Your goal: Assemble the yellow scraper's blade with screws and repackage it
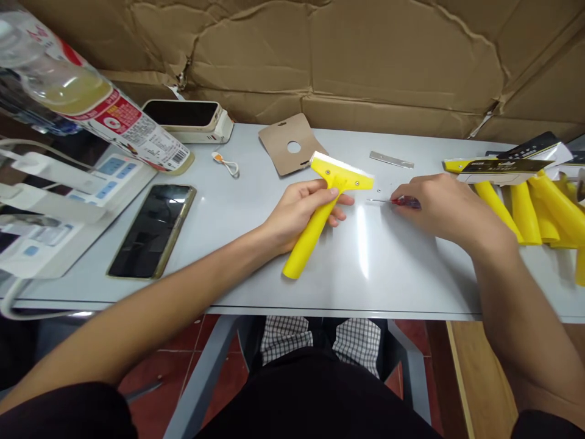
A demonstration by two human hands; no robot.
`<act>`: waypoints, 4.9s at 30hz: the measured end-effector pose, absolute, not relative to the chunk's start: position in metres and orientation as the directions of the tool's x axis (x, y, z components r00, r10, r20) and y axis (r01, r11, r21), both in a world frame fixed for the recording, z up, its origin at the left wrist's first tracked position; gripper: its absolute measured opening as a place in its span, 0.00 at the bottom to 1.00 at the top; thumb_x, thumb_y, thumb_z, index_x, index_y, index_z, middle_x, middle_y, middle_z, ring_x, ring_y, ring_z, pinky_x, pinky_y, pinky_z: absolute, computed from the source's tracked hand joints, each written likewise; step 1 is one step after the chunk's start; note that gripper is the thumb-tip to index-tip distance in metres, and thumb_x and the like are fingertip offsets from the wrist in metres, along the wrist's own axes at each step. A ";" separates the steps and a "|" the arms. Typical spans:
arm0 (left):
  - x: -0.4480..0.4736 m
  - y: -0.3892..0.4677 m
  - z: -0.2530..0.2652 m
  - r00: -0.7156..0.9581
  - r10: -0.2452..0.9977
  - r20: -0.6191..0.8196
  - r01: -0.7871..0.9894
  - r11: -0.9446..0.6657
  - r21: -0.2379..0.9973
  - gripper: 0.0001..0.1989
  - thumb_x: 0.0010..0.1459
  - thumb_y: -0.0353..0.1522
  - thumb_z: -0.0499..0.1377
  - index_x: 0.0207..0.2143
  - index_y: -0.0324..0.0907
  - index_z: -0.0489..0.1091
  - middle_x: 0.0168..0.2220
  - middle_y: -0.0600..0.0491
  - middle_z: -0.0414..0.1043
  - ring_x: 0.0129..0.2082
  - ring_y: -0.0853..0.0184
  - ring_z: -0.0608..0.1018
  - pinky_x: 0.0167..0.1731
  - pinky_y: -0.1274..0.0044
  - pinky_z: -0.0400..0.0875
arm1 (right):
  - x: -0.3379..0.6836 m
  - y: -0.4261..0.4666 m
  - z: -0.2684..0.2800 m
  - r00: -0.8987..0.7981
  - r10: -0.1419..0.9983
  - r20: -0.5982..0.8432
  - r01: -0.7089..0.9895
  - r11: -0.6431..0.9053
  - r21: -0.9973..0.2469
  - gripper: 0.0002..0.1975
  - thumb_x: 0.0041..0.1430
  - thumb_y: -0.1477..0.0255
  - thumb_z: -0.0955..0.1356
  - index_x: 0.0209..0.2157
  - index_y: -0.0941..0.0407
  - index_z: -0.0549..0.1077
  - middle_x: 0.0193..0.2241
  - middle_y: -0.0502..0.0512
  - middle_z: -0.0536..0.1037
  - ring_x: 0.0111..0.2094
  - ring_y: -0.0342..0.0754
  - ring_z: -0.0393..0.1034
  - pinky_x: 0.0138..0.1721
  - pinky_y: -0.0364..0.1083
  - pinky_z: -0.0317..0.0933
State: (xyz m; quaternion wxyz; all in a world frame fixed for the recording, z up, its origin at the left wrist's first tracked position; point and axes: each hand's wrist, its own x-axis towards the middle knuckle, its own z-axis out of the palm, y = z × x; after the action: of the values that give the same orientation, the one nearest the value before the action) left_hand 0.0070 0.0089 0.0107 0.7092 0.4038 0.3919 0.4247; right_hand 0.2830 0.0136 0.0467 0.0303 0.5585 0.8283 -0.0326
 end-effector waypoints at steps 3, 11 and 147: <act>0.006 0.010 0.008 0.297 0.933 -0.204 -0.306 0.295 0.905 0.06 0.63 0.31 0.68 0.40 0.36 0.79 0.37 0.48 0.81 0.29 0.71 0.80 0.27 0.80 0.76 | 0.282 0.015 0.046 -0.353 0.928 -0.121 0.934 0.356 0.004 0.17 0.68 0.65 0.66 0.49 0.48 0.86 0.43 0.59 0.85 0.40 0.61 0.78 0.36 0.54 0.62; 0.005 0.012 0.005 0.291 0.933 -0.213 -0.381 0.317 0.868 0.06 0.64 0.31 0.70 0.39 0.38 0.79 0.34 0.53 0.76 0.31 0.71 0.79 0.30 0.80 0.75 | 0.276 0.002 0.059 -0.425 0.904 0.043 0.903 0.427 -0.050 0.17 0.69 0.67 0.70 0.55 0.56 0.84 0.46 0.64 0.86 0.44 0.63 0.80 0.45 0.58 0.66; -0.011 0.012 0.002 0.257 0.426 0.867 0.312 -0.886 0.343 0.12 0.68 0.33 0.68 0.52 0.55 0.79 0.51 0.51 0.81 0.53 0.58 0.82 0.54 0.62 0.80 | 0.231 0.002 0.035 0.045 0.998 -0.050 -0.123 -0.045 -0.991 0.38 0.39 0.57 0.88 0.43 0.46 0.65 0.40 0.47 0.79 0.46 0.55 0.82 0.36 0.51 0.79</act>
State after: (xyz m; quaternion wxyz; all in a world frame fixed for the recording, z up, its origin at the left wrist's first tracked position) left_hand -0.0113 0.0123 0.0024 0.0509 0.7912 0.2332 0.5630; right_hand 0.2313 0.0022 0.0349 -0.5295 0.4921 0.4443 -0.5293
